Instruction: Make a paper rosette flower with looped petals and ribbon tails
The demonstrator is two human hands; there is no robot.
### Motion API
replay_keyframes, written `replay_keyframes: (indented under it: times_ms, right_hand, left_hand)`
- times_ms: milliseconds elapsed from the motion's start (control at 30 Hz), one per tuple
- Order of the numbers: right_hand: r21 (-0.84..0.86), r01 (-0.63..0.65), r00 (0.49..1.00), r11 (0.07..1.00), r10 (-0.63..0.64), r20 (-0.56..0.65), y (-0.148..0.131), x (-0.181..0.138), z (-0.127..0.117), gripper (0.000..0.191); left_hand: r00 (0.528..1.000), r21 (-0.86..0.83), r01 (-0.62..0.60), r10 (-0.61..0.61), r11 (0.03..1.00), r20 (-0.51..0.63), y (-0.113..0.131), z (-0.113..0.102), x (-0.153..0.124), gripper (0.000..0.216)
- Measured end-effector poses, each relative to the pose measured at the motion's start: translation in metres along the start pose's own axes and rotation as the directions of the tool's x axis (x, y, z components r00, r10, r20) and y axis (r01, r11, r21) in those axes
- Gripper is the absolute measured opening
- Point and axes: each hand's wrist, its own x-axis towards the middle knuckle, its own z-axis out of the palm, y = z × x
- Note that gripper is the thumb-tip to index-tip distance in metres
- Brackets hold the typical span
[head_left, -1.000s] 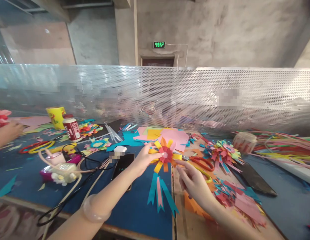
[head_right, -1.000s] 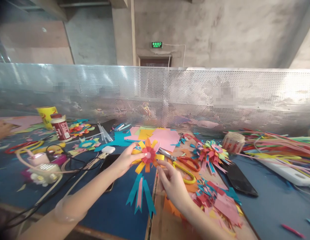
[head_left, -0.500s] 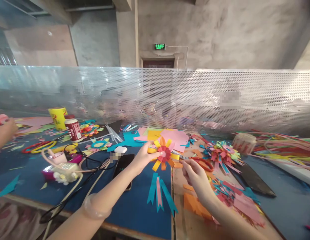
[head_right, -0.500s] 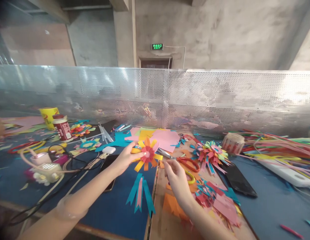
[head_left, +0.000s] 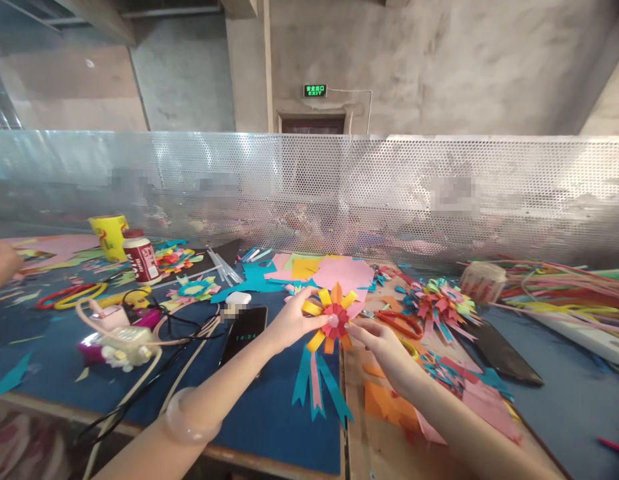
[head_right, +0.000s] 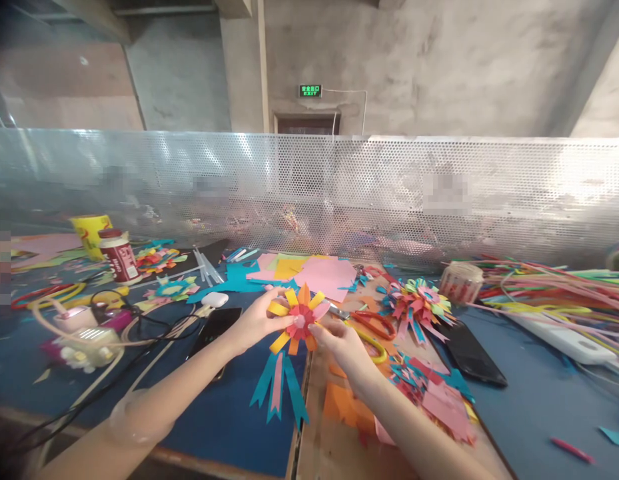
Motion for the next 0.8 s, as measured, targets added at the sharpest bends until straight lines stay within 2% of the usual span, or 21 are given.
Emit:
replay_keyframes:
  times_ms: [133, 367, 600, 800]
  right_hand:
    - [0.059, 0.026, 0.998, 0.998, -0.029, 0.052, -0.0018, -0.0004, 0.0016, 0.041]
    - [0.168, -0.002, 0.995, 0.986, -0.016, 0.103, 0.0011, -0.0001, 0.0032, 0.036]
    - [0.197, -0.014, 0.996, 0.98, -0.005, 0.093, 0.003, 0.0003, 0.0049, 0.04]
    - [0.1, -0.079, 0.997, 0.992, 0.077, 0.022, 0.0014, -0.0014, 0.0035, 0.037]
  left_hand:
    - [1.0, 0.008, -0.01, 0.01, 1.0, 0.0, -0.001, 0.0027, -0.0006, 0.048]
    - [1.0, 0.06, -0.017, 0.017, 0.998, -0.001, -0.0036, 0.0029, -0.001, 0.046]
    - [0.999, 0.089, -0.017, 0.019, 0.996, -0.028, -0.0032, 0.0014, -0.0015, 0.05]
    - [0.999, 0.085, -0.022, 0.024, 0.996, -0.025, -0.0028, 0.0014, -0.0015, 0.05]
